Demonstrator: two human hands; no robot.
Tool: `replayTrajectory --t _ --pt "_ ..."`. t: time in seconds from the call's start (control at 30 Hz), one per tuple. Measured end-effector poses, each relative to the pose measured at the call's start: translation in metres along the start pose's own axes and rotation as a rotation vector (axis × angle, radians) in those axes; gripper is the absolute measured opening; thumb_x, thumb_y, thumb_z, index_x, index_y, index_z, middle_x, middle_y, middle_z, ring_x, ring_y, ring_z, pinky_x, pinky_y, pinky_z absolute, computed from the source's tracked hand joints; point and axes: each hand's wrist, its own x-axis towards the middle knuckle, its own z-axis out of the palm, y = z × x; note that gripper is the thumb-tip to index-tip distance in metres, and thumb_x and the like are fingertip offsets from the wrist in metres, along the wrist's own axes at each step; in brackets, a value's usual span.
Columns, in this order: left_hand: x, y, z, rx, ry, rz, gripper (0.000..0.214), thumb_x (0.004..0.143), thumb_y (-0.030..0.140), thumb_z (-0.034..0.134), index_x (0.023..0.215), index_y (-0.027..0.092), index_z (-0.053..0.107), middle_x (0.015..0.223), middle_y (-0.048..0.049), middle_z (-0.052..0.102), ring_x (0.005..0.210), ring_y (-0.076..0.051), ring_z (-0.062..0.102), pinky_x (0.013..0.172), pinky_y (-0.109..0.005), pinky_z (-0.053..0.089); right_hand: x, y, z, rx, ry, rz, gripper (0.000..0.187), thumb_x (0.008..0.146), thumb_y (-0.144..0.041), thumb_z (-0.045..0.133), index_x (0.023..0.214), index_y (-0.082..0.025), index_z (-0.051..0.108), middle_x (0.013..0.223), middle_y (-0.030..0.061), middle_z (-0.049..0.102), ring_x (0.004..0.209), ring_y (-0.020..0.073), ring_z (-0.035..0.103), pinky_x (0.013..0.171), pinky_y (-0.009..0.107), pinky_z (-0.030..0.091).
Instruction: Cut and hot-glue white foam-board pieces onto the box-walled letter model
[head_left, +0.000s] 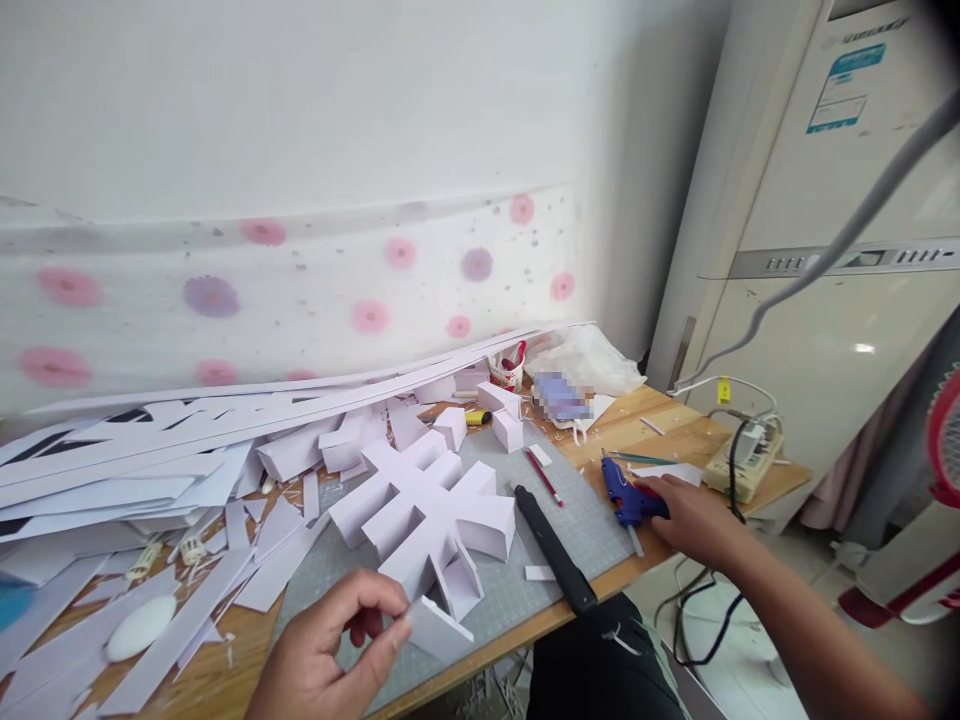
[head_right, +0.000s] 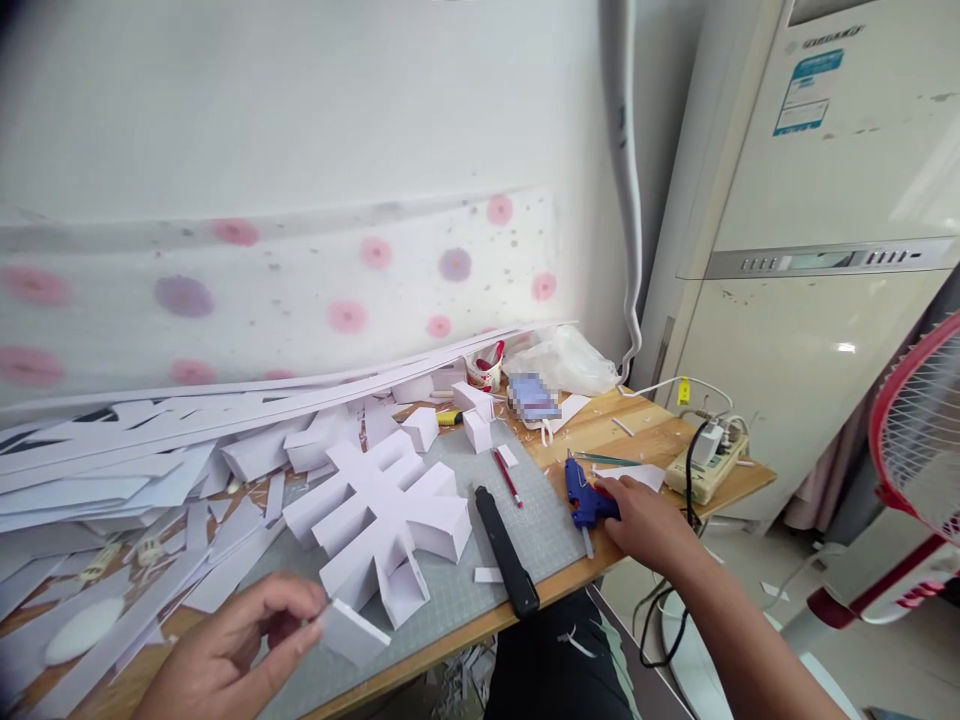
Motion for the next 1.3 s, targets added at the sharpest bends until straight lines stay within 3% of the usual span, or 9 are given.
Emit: replayTrajectory --t 0.13,0.23,0.37,0.47,0.57,0.73,0.9,1.1,1.3 --pt "0.009 0.012 0.000 0.118 -0.055 0.057 0.007 0.077 0.026 0.063 0.072 0.022 0.060 0.069 0.0018 0.061 0.062 -0.013 0.055 0.059 -0.022 0.045 -0.007 -0.011 -0.009 -0.019 0.179 -0.058 0.049 0.070 -0.014 0.052 0.118 -0.014 0.063 0.110 0.0155 0.063 0.101 0.0318 0.060 0.089 0.044 0.046" --pt "0.016 0.028 0.006 0.183 -0.080 0.089 0.006 0.076 0.018 0.060 0.071 0.021 0.060 0.066 0.0026 0.059 0.061 -0.012 0.052 0.059 -0.022 0.043 -0.016 -0.052 -0.030 0.210 0.374 -0.203 0.026 0.083 -0.027 0.052 0.101 -0.017 0.067 0.105 0.0141 0.062 0.096 0.0293 0.061 0.085 0.043 0.049" --pt "0.027 0.038 0.020 0.211 -0.085 0.157 0.010 0.073 0.011 0.061 0.068 0.020 0.060 0.065 0.0031 0.058 0.062 -0.012 0.050 0.061 -0.023 0.042 -0.023 -0.134 -0.062 0.625 0.194 -0.692 0.017 0.088 -0.026 0.055 0.100 -0.020 0.065 0.102 0.0092 0.063 0.098 0.0208 0.060 0.088 0.033 0.048" --pt "0.032 0.039 0.026 0.252 -0.084 0.199 0.012 0.071 0.009 0.063 0.068 0.020 0.060 0.065 0.0036 0.058 0.062 -0.011 0.050 0.061 -0.023 0.041 -0.020 -0.184 -0.074 0.684 0.101 -0.872 0.018 0.086 -0.021 0.059 0.102 -0.016 0.066 0.098 0.0102 0.064 0.094 0.0196 0.060 0.085 0.032 0.048" --pt "0.035 0.041 0.027 0.282 -0.058 0.249 0.013 0.070 0.007 0.065 0.068 0.019 0.060 0.064 0.0040 0.058 0.062 -0.011 0.050 0.061 -0.022 0.040 -0.011 -0.209 -0.075 0.599 0.030 -0.956 0.017 0.080 -0.013 0.064 0.096 -0.014 0.069 0.097 0.0111 0.065 0.089 0.0207 0.060 0.080 0.033 0.048" --pt "0.038 0.041 0.024 0.279 0.005 0.278 0.011 0.070 0.009 0.067 0.070 0.019 0.061 0.067 0.0035 0.060 0.062 -0.011 0.050 0.061 -0.023 0.041 0.002 -0.217 -0.074 0.563 0.015 -0.968 0.011 0.075 -0.008 0.067 0.081 -0.015 0.071 0.093 0.0084 0.065 0.083 0.0189 0.059 0.075 0.031 0.047" --pt "0.028 0.021 0.016 0.190 0.008 0.198 0.006 0.083 0.020 0.060 0.084 0.020 0.066 0.072 0.0018 0.064 0.060 -0.011 0.053 0.057 -0.023 0.044 0.009 -0.213 -0.066 0.678 0.003 -0.897 0.007 0.075 -0.009 0.068 0.079 -0.014 0.071 0.091 0.0075 0.063 0.083 0.0177 0.059 0.076 0.030 0.046" --pt "0.004 -0.016 0.023 0.371 -0.014 0.430 0.029 0.085 0.007 0.050 0.105 0.021 0.066 0.110 -0.0054 0.069 0.095 -0.019 0.062 0.084 -0.033 0.049 0.012 -0.207 -0.046 0.811 -0.067 -0.797 0.002 0.078 -0.015 0.069 0.079 -0.015 0.070 0.091 0.0063 0.061 0.085 0.0163 0.060 0.079 0.029 0.046" --pt "-0.006 -0.030 0.029 0.553 -0.043 0.476 0.042 0.082 0.001 0.047 0.113 0.023 0.066 0.120 -0.0028 0.067 0.086 -0.019 0.059 0.080 -0.035 0.051 0.013 -0.208 -0.041 0.812 -0.095 -0.808 0.003 0.078 -0.015 0.068 0.078 -0.017 0.070 0.092 0.0050 0.059 0.087 0.0162 0.059 0.079 0.030 0.046"
